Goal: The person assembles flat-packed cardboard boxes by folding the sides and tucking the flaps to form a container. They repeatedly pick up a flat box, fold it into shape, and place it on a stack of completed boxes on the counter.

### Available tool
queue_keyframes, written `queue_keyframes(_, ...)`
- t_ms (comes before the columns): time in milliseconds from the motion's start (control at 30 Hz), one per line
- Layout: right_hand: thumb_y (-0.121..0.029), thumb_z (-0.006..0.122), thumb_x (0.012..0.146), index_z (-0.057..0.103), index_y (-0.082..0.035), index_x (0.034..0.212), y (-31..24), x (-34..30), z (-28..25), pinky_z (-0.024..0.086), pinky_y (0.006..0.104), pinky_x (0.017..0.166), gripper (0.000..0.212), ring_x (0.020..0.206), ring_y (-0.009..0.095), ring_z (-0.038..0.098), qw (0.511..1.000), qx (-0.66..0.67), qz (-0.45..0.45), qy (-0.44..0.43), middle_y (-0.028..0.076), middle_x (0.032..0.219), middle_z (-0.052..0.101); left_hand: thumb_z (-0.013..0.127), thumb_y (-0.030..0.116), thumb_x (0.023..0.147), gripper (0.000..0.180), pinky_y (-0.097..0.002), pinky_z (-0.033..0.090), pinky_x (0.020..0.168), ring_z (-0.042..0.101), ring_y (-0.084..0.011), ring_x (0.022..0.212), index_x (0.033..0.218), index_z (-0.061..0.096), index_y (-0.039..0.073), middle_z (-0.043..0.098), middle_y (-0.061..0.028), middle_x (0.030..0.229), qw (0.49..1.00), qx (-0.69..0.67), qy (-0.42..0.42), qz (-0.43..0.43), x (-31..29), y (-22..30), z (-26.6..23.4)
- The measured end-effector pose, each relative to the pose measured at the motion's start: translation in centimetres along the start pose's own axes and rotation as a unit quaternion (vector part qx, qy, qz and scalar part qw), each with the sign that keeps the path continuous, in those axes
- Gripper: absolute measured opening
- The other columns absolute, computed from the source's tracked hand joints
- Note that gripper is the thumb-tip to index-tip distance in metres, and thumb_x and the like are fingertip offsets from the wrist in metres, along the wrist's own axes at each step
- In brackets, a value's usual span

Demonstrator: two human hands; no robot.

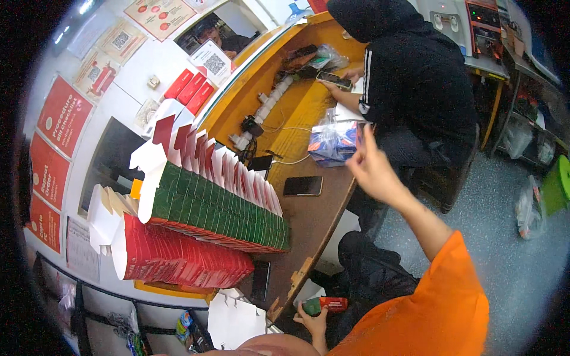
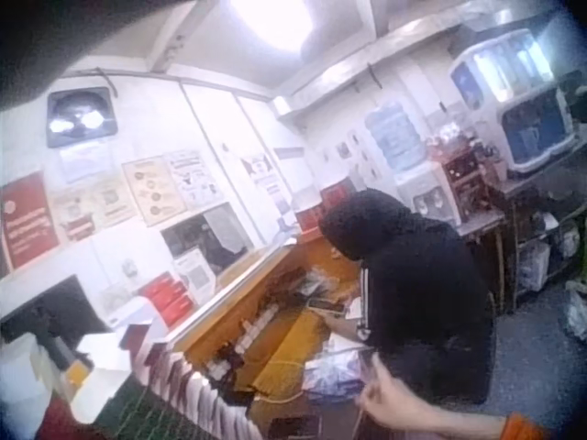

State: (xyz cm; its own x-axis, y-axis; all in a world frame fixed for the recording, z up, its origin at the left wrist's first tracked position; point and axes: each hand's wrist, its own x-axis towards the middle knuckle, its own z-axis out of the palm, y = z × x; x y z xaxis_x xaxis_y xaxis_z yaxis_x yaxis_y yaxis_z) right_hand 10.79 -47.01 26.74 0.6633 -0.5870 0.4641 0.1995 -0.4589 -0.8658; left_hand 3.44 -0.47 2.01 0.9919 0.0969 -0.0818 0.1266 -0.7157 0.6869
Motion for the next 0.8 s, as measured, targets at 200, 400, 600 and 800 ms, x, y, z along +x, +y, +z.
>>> queue_keyframes(200,-0.009,0.060,0.094,0.060,0.002,0.124,2.1,-2.5,3.3,0.055,0.0397,0.076,0.032,0.081,0.027,0.069,0.995,-0.008,-0.034,-0.095,0.016,0.090,0.069,0.086,0.026,0.079,0.079,-0.0470,0.049,0.095,0.049,-0.0357,0.120,0.143,0.043,0.014,0.039,-0.0207,0.133,0.985,-0.142,0.059,-0.079,0.1,-2.9,-0.9)
queue_keyframes(400,-0.074,0.038,0.099,0.068,0.008,0.078,14.2,-24.4,14.3,0.054,0.0378,0.057,0.090,0.060,0.023,0.064,0.682,-0.040,0.247,-0.687,0.015,0.074,0.067,0.070,0.044,0.085,0.062,-0.0508,0.052,0.097,0.061,-0.0341,0.122,0.137,0.054,0.015,0.061,-0.0090,0.137,0.728,-0.653,-0.029,-0.208,-0.5,-3.7,-1.8)
queue_keyframes(600,-0.038,0.061,0.100,0.058,-0.001,0.123,13.1,-31.2,18.3,0.063,0.0419,0.070,0.043,0.090,0.031,0.075,0.778,0.155,0.416,-0.444,0.025,0.111,0.067,0.070,0.045,0.087,0.050,-0.0483,0.048,0.086,0.058,-0.0293,0.107,0.124,0.060,0.014,0.060,-0.0081,0.120,0.767,-0.535,-0.242,-0.259,-1.7,-2.8,-3.4)
queue_keyframes(800,-0.019,0.062,0.097,0.061,-0.005,0.113,11.5,-27.3,15.2,0.060,0.0423,0.073,0.021,0.084,0.032,0.072,0.859,0.064,0.228,-0.455,0.023,0.109,0.060,0.070,0.046,0.092,0.038,-0.0397,0.044,0.072,0.055,-0.0222,0.085,0.107,0.067,0.011,0.061,-0.0059,0.096,0.892,-0.137,-0.422,-0.082,-1.2,3.9,-5.7)
